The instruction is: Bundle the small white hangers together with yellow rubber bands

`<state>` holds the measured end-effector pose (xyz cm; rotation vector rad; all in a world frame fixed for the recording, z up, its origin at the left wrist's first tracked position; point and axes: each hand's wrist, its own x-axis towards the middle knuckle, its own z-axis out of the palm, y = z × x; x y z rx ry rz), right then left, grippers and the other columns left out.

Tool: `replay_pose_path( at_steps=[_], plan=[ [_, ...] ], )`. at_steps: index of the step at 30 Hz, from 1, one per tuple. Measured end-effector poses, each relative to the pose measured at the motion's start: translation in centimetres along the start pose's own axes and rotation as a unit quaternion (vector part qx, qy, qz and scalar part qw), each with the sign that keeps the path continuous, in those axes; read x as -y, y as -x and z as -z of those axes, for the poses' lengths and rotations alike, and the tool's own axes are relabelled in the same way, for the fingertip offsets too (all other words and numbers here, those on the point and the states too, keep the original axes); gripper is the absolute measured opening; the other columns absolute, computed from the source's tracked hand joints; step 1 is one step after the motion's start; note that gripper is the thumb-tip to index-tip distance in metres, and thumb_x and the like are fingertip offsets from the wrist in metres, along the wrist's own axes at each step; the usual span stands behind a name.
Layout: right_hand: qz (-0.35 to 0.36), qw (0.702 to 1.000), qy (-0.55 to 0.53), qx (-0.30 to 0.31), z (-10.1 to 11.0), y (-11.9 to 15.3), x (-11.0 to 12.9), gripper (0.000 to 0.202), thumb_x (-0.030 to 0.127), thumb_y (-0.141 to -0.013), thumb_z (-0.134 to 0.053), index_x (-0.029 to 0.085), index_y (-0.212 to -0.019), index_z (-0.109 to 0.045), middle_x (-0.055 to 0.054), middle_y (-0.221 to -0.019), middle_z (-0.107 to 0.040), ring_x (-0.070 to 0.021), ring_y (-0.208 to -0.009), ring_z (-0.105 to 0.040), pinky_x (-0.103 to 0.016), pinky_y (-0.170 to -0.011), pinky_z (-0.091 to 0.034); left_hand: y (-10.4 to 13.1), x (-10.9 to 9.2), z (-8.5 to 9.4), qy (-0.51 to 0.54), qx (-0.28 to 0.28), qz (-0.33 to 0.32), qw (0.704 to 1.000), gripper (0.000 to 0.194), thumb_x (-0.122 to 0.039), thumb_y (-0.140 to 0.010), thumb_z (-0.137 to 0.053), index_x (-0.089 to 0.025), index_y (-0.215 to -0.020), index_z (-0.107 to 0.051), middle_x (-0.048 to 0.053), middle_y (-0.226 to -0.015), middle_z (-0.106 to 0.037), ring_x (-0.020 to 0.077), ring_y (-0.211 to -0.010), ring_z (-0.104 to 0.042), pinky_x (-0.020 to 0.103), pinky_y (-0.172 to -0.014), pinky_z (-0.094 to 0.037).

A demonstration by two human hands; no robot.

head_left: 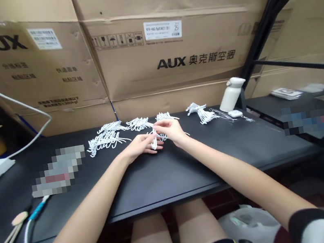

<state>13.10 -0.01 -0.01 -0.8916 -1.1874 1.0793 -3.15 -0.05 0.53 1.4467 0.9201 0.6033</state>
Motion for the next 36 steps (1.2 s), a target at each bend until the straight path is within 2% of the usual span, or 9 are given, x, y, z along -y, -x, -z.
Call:
replay_pose_path(
  at_steps=[9,14,17,19,21,24,27,31,36],
  plan=[
    [0.041,0.997,0.057,-0.019,-0.5,0.8,0.2,0.023,0.034,-0.059,-0.076,0.017,-0.072,-0.068,-0.004,-0.074,-0.070,-0.0182,-0.072,-0.065,-0.032,-0.074,-0.053,-0.3,0.6,0.1,-0.002,0.023,-0.014,1.000,0.052,-0.057,-0.076,-0.063,-0.012,-0.102,-0.065,0.015,-0.094,-0.073,0.0240,-0.082,-0.071,0.036,-0.077,-0.055],
    [0.074,0.993,0.087,0.001,-0.5,0.6,0.2,0.025,0.041,-0.070,-0.067,0.017,-0.076,-0.068,-0.003,-0.073,-0.068,-0.0165,-0.068,-0.064,-0.030,-0.070,-0.053,-0.4,0.7,0.5,0.002,0.042,-0.029,0.999,0.049,-0.056,-0.077,-0.063,-0.012,-0.098,-0.065,0.013,-0.090,-0.072,0.0229,-0.081,-0.070,0.037,-0.077,-0.055],
    [0.108,0.989,0.094,-0.033,0.8,-0.7,0.9,0.030,0.044,-0.076,-0.060,0.016,-0.081,-0.068,-0.005,-0.079,-0.069,-0.0161,-0.071,-0.063,-0.029,-0.068,-0.053,-0.1,0.4,0.6,0.006,0.030,-0.027,0.999,0.048,-0.054,-0.077,-0.063,-0.012,-0.099,-0.064,0.014,-0.094,-0.072,0.0229,-0.086,-0.070,0.035,-0.078,-0.054],
    [0.146,0.977,0.124,-0.091,2.4,-1.9,1.3,0.029,0.042,-0.076,-0.060,0.014,-0.082,-0.067,-0.005,-0.081,-0.069,-0.0156,-0.075,-0.063,-0.028,-0.071,-0.052,0.1,0.3,0.7,0.005,0.028,-0.020,0.999,0.046,-0.052,-0.077,-0.065,-0.012,-0.100,-0.064,0.014,-0.097,-0.071,0.0230,-0.089,-0.069,0.035,-0.080,-0.054],
    [0.128,0.970,0.152,-0.139,4.5,-3.2,1.5,0.028,0.039,-0.075,-0.060,0.013,-0.083,-0.067,-0.006,-0.082,-0.069,-0.0143,-0.074,-0.063,-0.027,-0.070,-0.052,0.2,0.3,0.7,0.005,0.034,-0.020,0.999,0.045,-0.050,-0.077,-0.066,-0.012,-0.100,-0.064,0.015,-0.100,-0.071,0.0233,-0.094,-0.068,0.035,-0.083,-0.053],
    [0.018,0.968,0.238,-0.081,7.2,-4.0,1.1,0.027,0.036,-0.069,-0.067,0.011,-0.080,-0.068,-0.005,-0.074,-0.068,-0.0126,-0.066,-0.060,-0.024,-0.061,-0.051,0.1,0.6,0.9,0.013,0.028,-0.030,0.999,0.043,-0.048,-0.077,-0.067,-0.012,-0.101,-0.065,0.016,-0.106,-0.069,0.0230,-0.099,-0.066,0.035,-0.087,-0.052],
    [-0.025,0.965,0.257,-0.045,8.7,-3.4,0.3,0.032,0.038,-0.061,-0.075,0.010,-0.076,-0.070,-0.006,-0.067,-0.066,-0.0128,-0.059,-0.058,-0.023,-0.052,-0.048,-0.2,0.8,1.1,0.020,0.029,-0.028,0.999,0.042,-0.047,-0.077,-0.068,-0.012,-0.101,-0.066,0.016,-0.109,-0.069,0.0225,-0.100,-0.066,0.035,-0.090,-0.050],
    [-0.046,0.953,0.299,0.006,9.4,-2.2,-0.5,0.043,0.046,-0.062,-0.075,0.010,-0.085,-0.072,-0.008,-0.079,-0.069,-0.0146,-0.070,-0.061,-0.024,-0.060,-0.049,-0.5,0.8,1.4,0.018,0.059,-0.020,0.998,0.044,-0.048,-0.076,-0.068,-0.012,-0.102,-0.067,0.017,-0.107,-0.069,0.0230,-0.099,-0.066,0.036,-0.092,-0.048],
    [-0.020,0.939,0.338,0.061,10.0,-1.6,-0.8,0.046,0.048,-0.066,-0.072,0.010,-0.091,-0.071,-0.007,-0.085,-0.070,-0.0172,-0.075,-0.062,-0.028,-0.070,-0.050,-0.4,0.6,1.4,0.010,0.066,-0.011,0.998,0.045,-0.049,-0.076,-0.068,-0.012,-0.102,-0.067,0.017,-0.106,-0.070,0.0238,-0.099,-0.067,0.036,-0.090,-0.049]
  ],
)
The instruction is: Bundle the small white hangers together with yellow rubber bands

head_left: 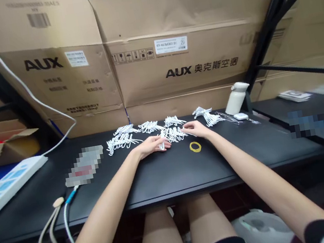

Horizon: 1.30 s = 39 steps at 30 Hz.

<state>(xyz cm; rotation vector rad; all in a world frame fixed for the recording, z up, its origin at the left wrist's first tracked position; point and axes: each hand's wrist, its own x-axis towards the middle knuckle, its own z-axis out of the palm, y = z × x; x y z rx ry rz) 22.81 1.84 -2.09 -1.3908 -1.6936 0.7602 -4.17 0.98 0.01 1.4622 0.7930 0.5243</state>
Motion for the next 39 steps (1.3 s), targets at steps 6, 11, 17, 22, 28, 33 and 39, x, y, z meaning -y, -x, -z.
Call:
replay_pose_path(
  at_steps=[6,11,17,22,28,33,39],
  plan=[
    [-0.001,0.999,0.006,-0.041,0.1,-0.1,-0.9,0.046,0.037,-0.066,-0.075,0.008,-0.102,-0.067,-0.014,-0.095,-0.070,-0.0203,-0.082,-0.065,-0.031,-0.077,-0.051,0.6,0.3,-0.2,0.028,-0.025,-0.024,0.999,0.044,-0.047,-0.077,-0.067,-0.013,-0.104,-0.066,0.018,-0.111,-0.068,0.0240,-0.102,-0.066,0.035,-0.088,-0.050],
    [-0.074,0.993,0.054,-0.069,1.6,-0.2,-1.2,0.046,0.032,-0.067,-0.075,0.008,-0.105,-0.066,-0.016,-0.100,-0.070,-0.0204,-0.085,-0.067,-0.028,-0.075,-0.052,1.1,0.3,-0.4,0.030,-0.050,-0.028,0.998,0.045,-0.049,-0.077,-0.067,-0.013,-0.105,-0.065,0.018,-0.111,-0.068,0.0251,-0.103,-0.065,0.035,-0.086,-0.050],
    [-0.124,0.978,0.166,-0.036,2.9,0.4,0.1,0.027,0.040,-0.071,-0.067,0.013,-0.066,-0.068,-0.009,-0.066,-0.068,-0.0148,-0.055,-0.058,-0.026,-0.053,-0.043,1.4,-0.3,-1.0,0.016,-0.057,-0.022,0.998,0.046,-0.052,-0.078,-0.064,-0.013,-0.102,-0.066,0.017,-0.108,-0.069,0.0252,-0.101,-0.066,0.035,-0.086,-0.051],
    [-0.130,0.978,0.164,-0.005,2.9,0.5,0.5,0.032,0.042,-0.071,-0.065,0.014,-0.055,-0.063,-0.003,-0.051,-0.059,-0.0126,-0.048,-0.050,-0.026,-0.051,-0.038,1.1,0.0,-1.1,0.011,-0.062,-0.023,0.998,0.050,-0.054,-0.080,-0.061,-0.012,-0.105,-0.065,0.016,-0.103,-0.071,0.0242,-0.096,-0.068,0.035,-0.085,-0.051],
    [-0.090,0.973,0.178,-0.119,3.0,0.7,1.4,0.015,0.030,-0.069,-0.067,0.016,-0.065,-0.063,-0.003,-0.062,-0.062,-0.0155,-0.062,-0.056,-0.027,-0.062,-0.041,0.8,0.0,-1.3,-0.005,-0.066,-0.024,0.998,0.050,-0.055,-0.080,-0.060,-0.012,-0.104,-0.065,0.016,-0.101,-0.071,0.0240,-0.093,-0.069,0.034,-0.083,-0.052],
    [0.038,0.972,0.026,-0.231,1.6,1.1,3.5,0.021,0.034,-0.070,-0.065,0.015,-0.078,-0.062,-0.002,-0.068,-0.060,-0.0143,-0.064,-0.055,-0.027,-0.065,-0.046,1.0,-0.3,-1.9,-0.016,-0.068,-0.024,0.997,0.050,-0.055,-0.080,-0.059,-0.012,-0.105,-0.064,0.016,-0.101,-0.071,0.0240,-0.092,-0.069,0.034,-0.082,-0.052],
    [0.103,0.972,-0.186,-0.100,-2.6,2.6,5.9,0.030,0.043,-0.069,-0.069,0.015,-0.079,-0.061,-0.002,-0.070,-0.058,-0.0132,-0.062,-0.054,-0.025,-0.054,-0.046,1.0,-0.4,-2.5,-0.025,-0.070,-0.044,0.996,0.050,-0.056,-0.081,-0.057,-0.012,-0.103,-0.062,0.015,-0.098,-0.071,0.0244,-0.090,-0.069,0.036,-0.080,-0.053]
  ],
)
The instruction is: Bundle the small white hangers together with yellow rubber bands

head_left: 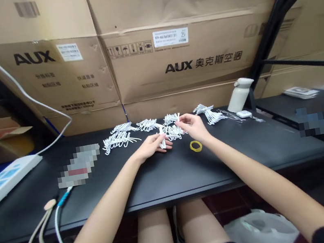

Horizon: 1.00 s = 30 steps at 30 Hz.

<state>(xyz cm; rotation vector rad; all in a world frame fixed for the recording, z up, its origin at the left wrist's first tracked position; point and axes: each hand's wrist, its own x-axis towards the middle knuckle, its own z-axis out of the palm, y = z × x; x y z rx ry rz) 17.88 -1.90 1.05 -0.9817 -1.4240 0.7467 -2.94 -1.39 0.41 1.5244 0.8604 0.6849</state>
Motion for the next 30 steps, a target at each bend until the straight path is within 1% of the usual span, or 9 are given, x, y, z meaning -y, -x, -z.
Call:
replay_pose_path(
  at_steps=[3,6,10,13,17,20,25,28,30],
  plan=[
    [0.011,0.999,0.009,0.029,-1.2,0.9,0.1,0.026,0.040,-0.071,-0.069,0.016,-0.076,-0.062,-0.003,-0.073,-0.061,-0.0148,-0.069,-0.056,-0.026,-0.060,-0.046,0.0,0.1,-0.3,-0.002,0.002,-0.011,1.000,0.050,-0.056,-0.080,-0.058,-0.012,-0.102,-0.061,0.015,-0.099,-0.071,0.0247,-0.089,-0.069,0.038,-0.079,-0.054],
    [0.013,0.999,0.011,0.043,-1.8,1.4,-0.1,0.021,0.036,-0.071,-0.069,0.016,-0.076,-0.064,-0.003,-0.074,-0.063,-0.0152,-0.071,-0.057,-0.027,-0.065,-0.046,0.0,0.0,-0.7,0.005,0.005,-0.026,1.000,0.048,-0.055,-0.079,-0.059,-0.014,-0.103,-0.062,0.013,-0.101,-0.070,0.0250,-0.090,-0.069,0.038,-0.078,-0.054],
    [-0.011,0.997,-0.033,0.075,-2.4,1.6,-0.4,0.020,0.035,-0.072,-0.067,0.016,-0.078,-0.064,-0.003,-0.075,-0.065,-0.0149,-0.070,-0.059,-0.028,-0.068,-0.047,0.0,-0.1,-1.1,-0.008,0.031,-0.046,0.998,0.047,-0.054,-0.080,-0.060,-0.015,-0.104,-0.064,0.010,-0.101,-0.070,0.0239,-0.090,-0.069,0.035,-0.078,-0.055],
    [-0.018,0.996,-0.036,0.077,-2.6,1.7,-0.4,0.021,0.036,-0.075,-0.065,0.016,-0.078,-0.065,-0.003,-0.077,-0.066,-0.0149,-0.071,-0.059,-0.029,-0.072,-0.047,-0.1,-0.1,-1.4,-0.006,0.019,-0.052,0.998,0.047,-0.054,-0.079,-0.061,-0.014,-0.103,-0.066,0.011,-0.100,-0.070,0.0234,-0.089,-0.070,0.035,-0.076,-0.056],
    [-0.017,0.995,-0.038,0.091,-2.5,1.8,0.1,0.023,0.039,-0.077,-0.063,0.016,-0.080,-0.064,-0.003,-0.078,-0.065,-0.0150,-0.074,-0.059,-0.029,-0.075,-0.047,-0.1,-0.1,-1.6,0.017,-0.012,-0.025,0.999,0.050,-0.055,-0.077,-0.063,-0.012,-0.103,-0.066,0.013,-0.096,-0.072,0.0243,-0.086,-0.070,0.034,-0.073,-0.057],
    [-0.019,0.992,-0.040,0.121,-2.2,1.7,0.3,0.026,0.042,-0.077,-0.064,0.016,-0.081,-0.064,-0.003,-0.079,-0.065,-0.0153,-0.075,-0.060,-0.029,-0.076,-0.047,0.1,-0.3,-1.7,0.049,-0.021,0.007,0.999,0.048,-0.054,-0.077,-0.064,-0.012,-0.100,-0.067,0.014,-0.094,-0.073,0.0246,-0.087,-0.070,0.034,-0.076,-0.056],
    [-0.011,0.986,-0.016,0.168,-2.1,1.7,0.1,0.028,0.043,-0.080,-0.061,0.016,-0.081,-0.066,-0.003,-0.079,-0.066,-0.0158,-0.073,-0.061,-0.030,-0.072,-0.049,0.3,-0.4,-1.5,0.089,-0.018,0.039,0.995,0.046,-0.052,-0.077,-0.065,-0.012,-0.099,-0.069,0.016,-0.097,-0.073,0.0242,-0.091,-0.070,0.033,-0.080,-0.056],
    [-0.010,0.985,-0.011,0.172,-2.1,1.9,0.2,0.026,0.041,-0.080,-0.061,0.016,-0.080,-0.068,-0.004,-0.077,-0.068,-0.0166,-0.072,-0.062,-0.031,-0.072,-0.049,0.3,-0.2,-1.4,0.079,-0.008,0.040,0.996,0.046,-0.051,-0.076,-0.066,-0.011,-0.098,-0.069,0.016,-0.096,-0.073,0.0243,-0.090,-0.070,0.032,-0.077,-0.056],
    [-0.027,0.986,-0.018,0.163,-2.1,2.0,0.5,0.025,0.039,-0.078,-0.063,0.015,-0.079,-0.070,-0.004,-0.076,-0.069,-0.0175,-0.071,-0.063,-0.031,-0.071,-0.050,0.3,-0.2,-1.3,0.074,0.000,0.040,0.996,0.045,-0.051,-0.076,-0.067,-0.011,-0.097,-0.069,0.016,-0.095,-0.073,0.0244,-0.088,-0.070,0.031,-0.075,-0.056]
  ],
)
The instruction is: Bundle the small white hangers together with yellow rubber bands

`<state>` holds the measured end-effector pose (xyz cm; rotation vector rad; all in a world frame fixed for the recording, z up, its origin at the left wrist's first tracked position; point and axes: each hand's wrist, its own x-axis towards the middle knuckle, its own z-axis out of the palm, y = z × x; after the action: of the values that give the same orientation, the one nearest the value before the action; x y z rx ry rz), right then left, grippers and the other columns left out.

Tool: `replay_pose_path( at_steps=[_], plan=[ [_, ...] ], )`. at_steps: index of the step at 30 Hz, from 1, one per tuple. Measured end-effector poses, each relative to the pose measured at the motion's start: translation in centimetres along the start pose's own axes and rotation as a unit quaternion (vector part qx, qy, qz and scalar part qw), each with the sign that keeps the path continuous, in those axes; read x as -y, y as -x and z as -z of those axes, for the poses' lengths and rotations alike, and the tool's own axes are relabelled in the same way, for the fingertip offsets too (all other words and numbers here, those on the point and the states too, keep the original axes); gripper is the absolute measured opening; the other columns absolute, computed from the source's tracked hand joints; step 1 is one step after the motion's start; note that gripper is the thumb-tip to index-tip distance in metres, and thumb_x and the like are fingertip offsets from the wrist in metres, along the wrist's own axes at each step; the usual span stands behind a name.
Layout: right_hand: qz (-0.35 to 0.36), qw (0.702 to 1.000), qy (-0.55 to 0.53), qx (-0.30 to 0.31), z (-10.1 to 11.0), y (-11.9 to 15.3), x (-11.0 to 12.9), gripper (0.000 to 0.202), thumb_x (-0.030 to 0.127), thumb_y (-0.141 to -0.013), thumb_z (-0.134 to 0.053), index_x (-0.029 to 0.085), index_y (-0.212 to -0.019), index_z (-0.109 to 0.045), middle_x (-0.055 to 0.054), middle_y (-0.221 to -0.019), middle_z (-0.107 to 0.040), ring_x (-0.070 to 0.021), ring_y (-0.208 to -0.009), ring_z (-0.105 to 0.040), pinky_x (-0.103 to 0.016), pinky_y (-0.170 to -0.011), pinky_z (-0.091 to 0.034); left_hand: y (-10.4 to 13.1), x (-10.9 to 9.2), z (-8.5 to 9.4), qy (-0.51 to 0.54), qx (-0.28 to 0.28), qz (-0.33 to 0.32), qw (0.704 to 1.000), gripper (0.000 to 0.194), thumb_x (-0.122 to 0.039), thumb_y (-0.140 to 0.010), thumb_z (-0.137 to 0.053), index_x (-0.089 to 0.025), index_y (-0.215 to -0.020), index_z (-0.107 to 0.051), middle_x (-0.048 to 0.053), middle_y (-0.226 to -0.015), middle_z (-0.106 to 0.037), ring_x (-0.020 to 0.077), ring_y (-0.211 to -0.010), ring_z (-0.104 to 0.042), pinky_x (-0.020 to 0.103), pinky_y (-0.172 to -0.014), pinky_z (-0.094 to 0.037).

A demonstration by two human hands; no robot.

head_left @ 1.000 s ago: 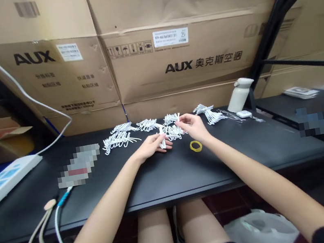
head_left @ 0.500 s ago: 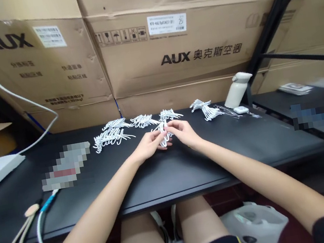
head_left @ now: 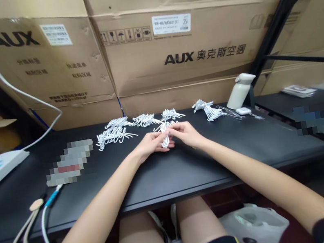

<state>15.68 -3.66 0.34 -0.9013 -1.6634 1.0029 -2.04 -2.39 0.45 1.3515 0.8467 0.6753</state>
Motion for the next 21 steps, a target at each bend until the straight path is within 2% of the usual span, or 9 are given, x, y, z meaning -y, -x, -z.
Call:
replay_pose_path(
  at_steps=[3,9,14,21],
  plan=[
    [-0.013,1.000,-0.008,-0.022,0.13,0.16,0.27,0.023,0.037,-0.074,-0.068,0.015,-0.078,-0.072,-0.005,-0.076,-0.071,-0.0192,-0.072,-0.065,-0.033,-0.072,-0.051,0.06,-0.06,0.10,0.004,0.010,-0.007,1.000,0.044,-0.049,-0.076,-0.068,-0.011,-0.098,-0.069,0.016,-0.095,-0.073,0.0249,-0.090,-0.070,0.031,-0.075,-0.057],
    [0.018,0.999,0.010,-0.027,0.39,0.20,0.15,0.023,0.035,-0.068,-0.073,0.014,-0.080,-0.073,-0.006,-0.080,-0.073,-0.0205,-0.077,-0.066,-0.035,-0.077,-0.052,0.16,-0.26,-0.01,0.021,0.010,-0.017,1.000,0.044,-0.048,-0.078,-0.066,-0.011,-0.100,-0.067,0.016,-0.096,-0.072,0.0253,-0.090,-0.070,0.034,-0.080,-0.056],
    [-0.035,0.997,-0.050,-0.037,0.31,0.12,-0.16,0.023,0.033,-0.060,-0.079,0.014,-0.072,-0.071,-0.005,-0.070,-0.070,-0.0189,-0.067,-0.066,-0.033,-0.070,-0.053,0.13,-0.19,-0.12,0.027,0.007,-0.038,0.999,0.052,-0.042,-0.078,-0.069,-0.017,-0.122,-0.055,0.013,-0.094,-0.072,0.0254,-0.087,-0.071,0.038,-0.079,-0.056],
    [-0.038,0.998,-0.051,-0.027,0.40,0.10,0.18,0.022,0.034,-0.059,-0.079,0.016,-0.065,-0.067,-0.003,-0.067,-0.069,-0.0209,-0.072,-0.067,-0.034,-0.070,-0.053,0.19,-0.17,-0.02,0.010,0.010,-0.053,0.998,0.053,-0.042,-0.079,-0.068,-0.018,-0.124,-0.055,0.014,-0.103,-0.070,0.0252,-0.091,-0.070,0.038,-0.081,-0.056]
  ],
)
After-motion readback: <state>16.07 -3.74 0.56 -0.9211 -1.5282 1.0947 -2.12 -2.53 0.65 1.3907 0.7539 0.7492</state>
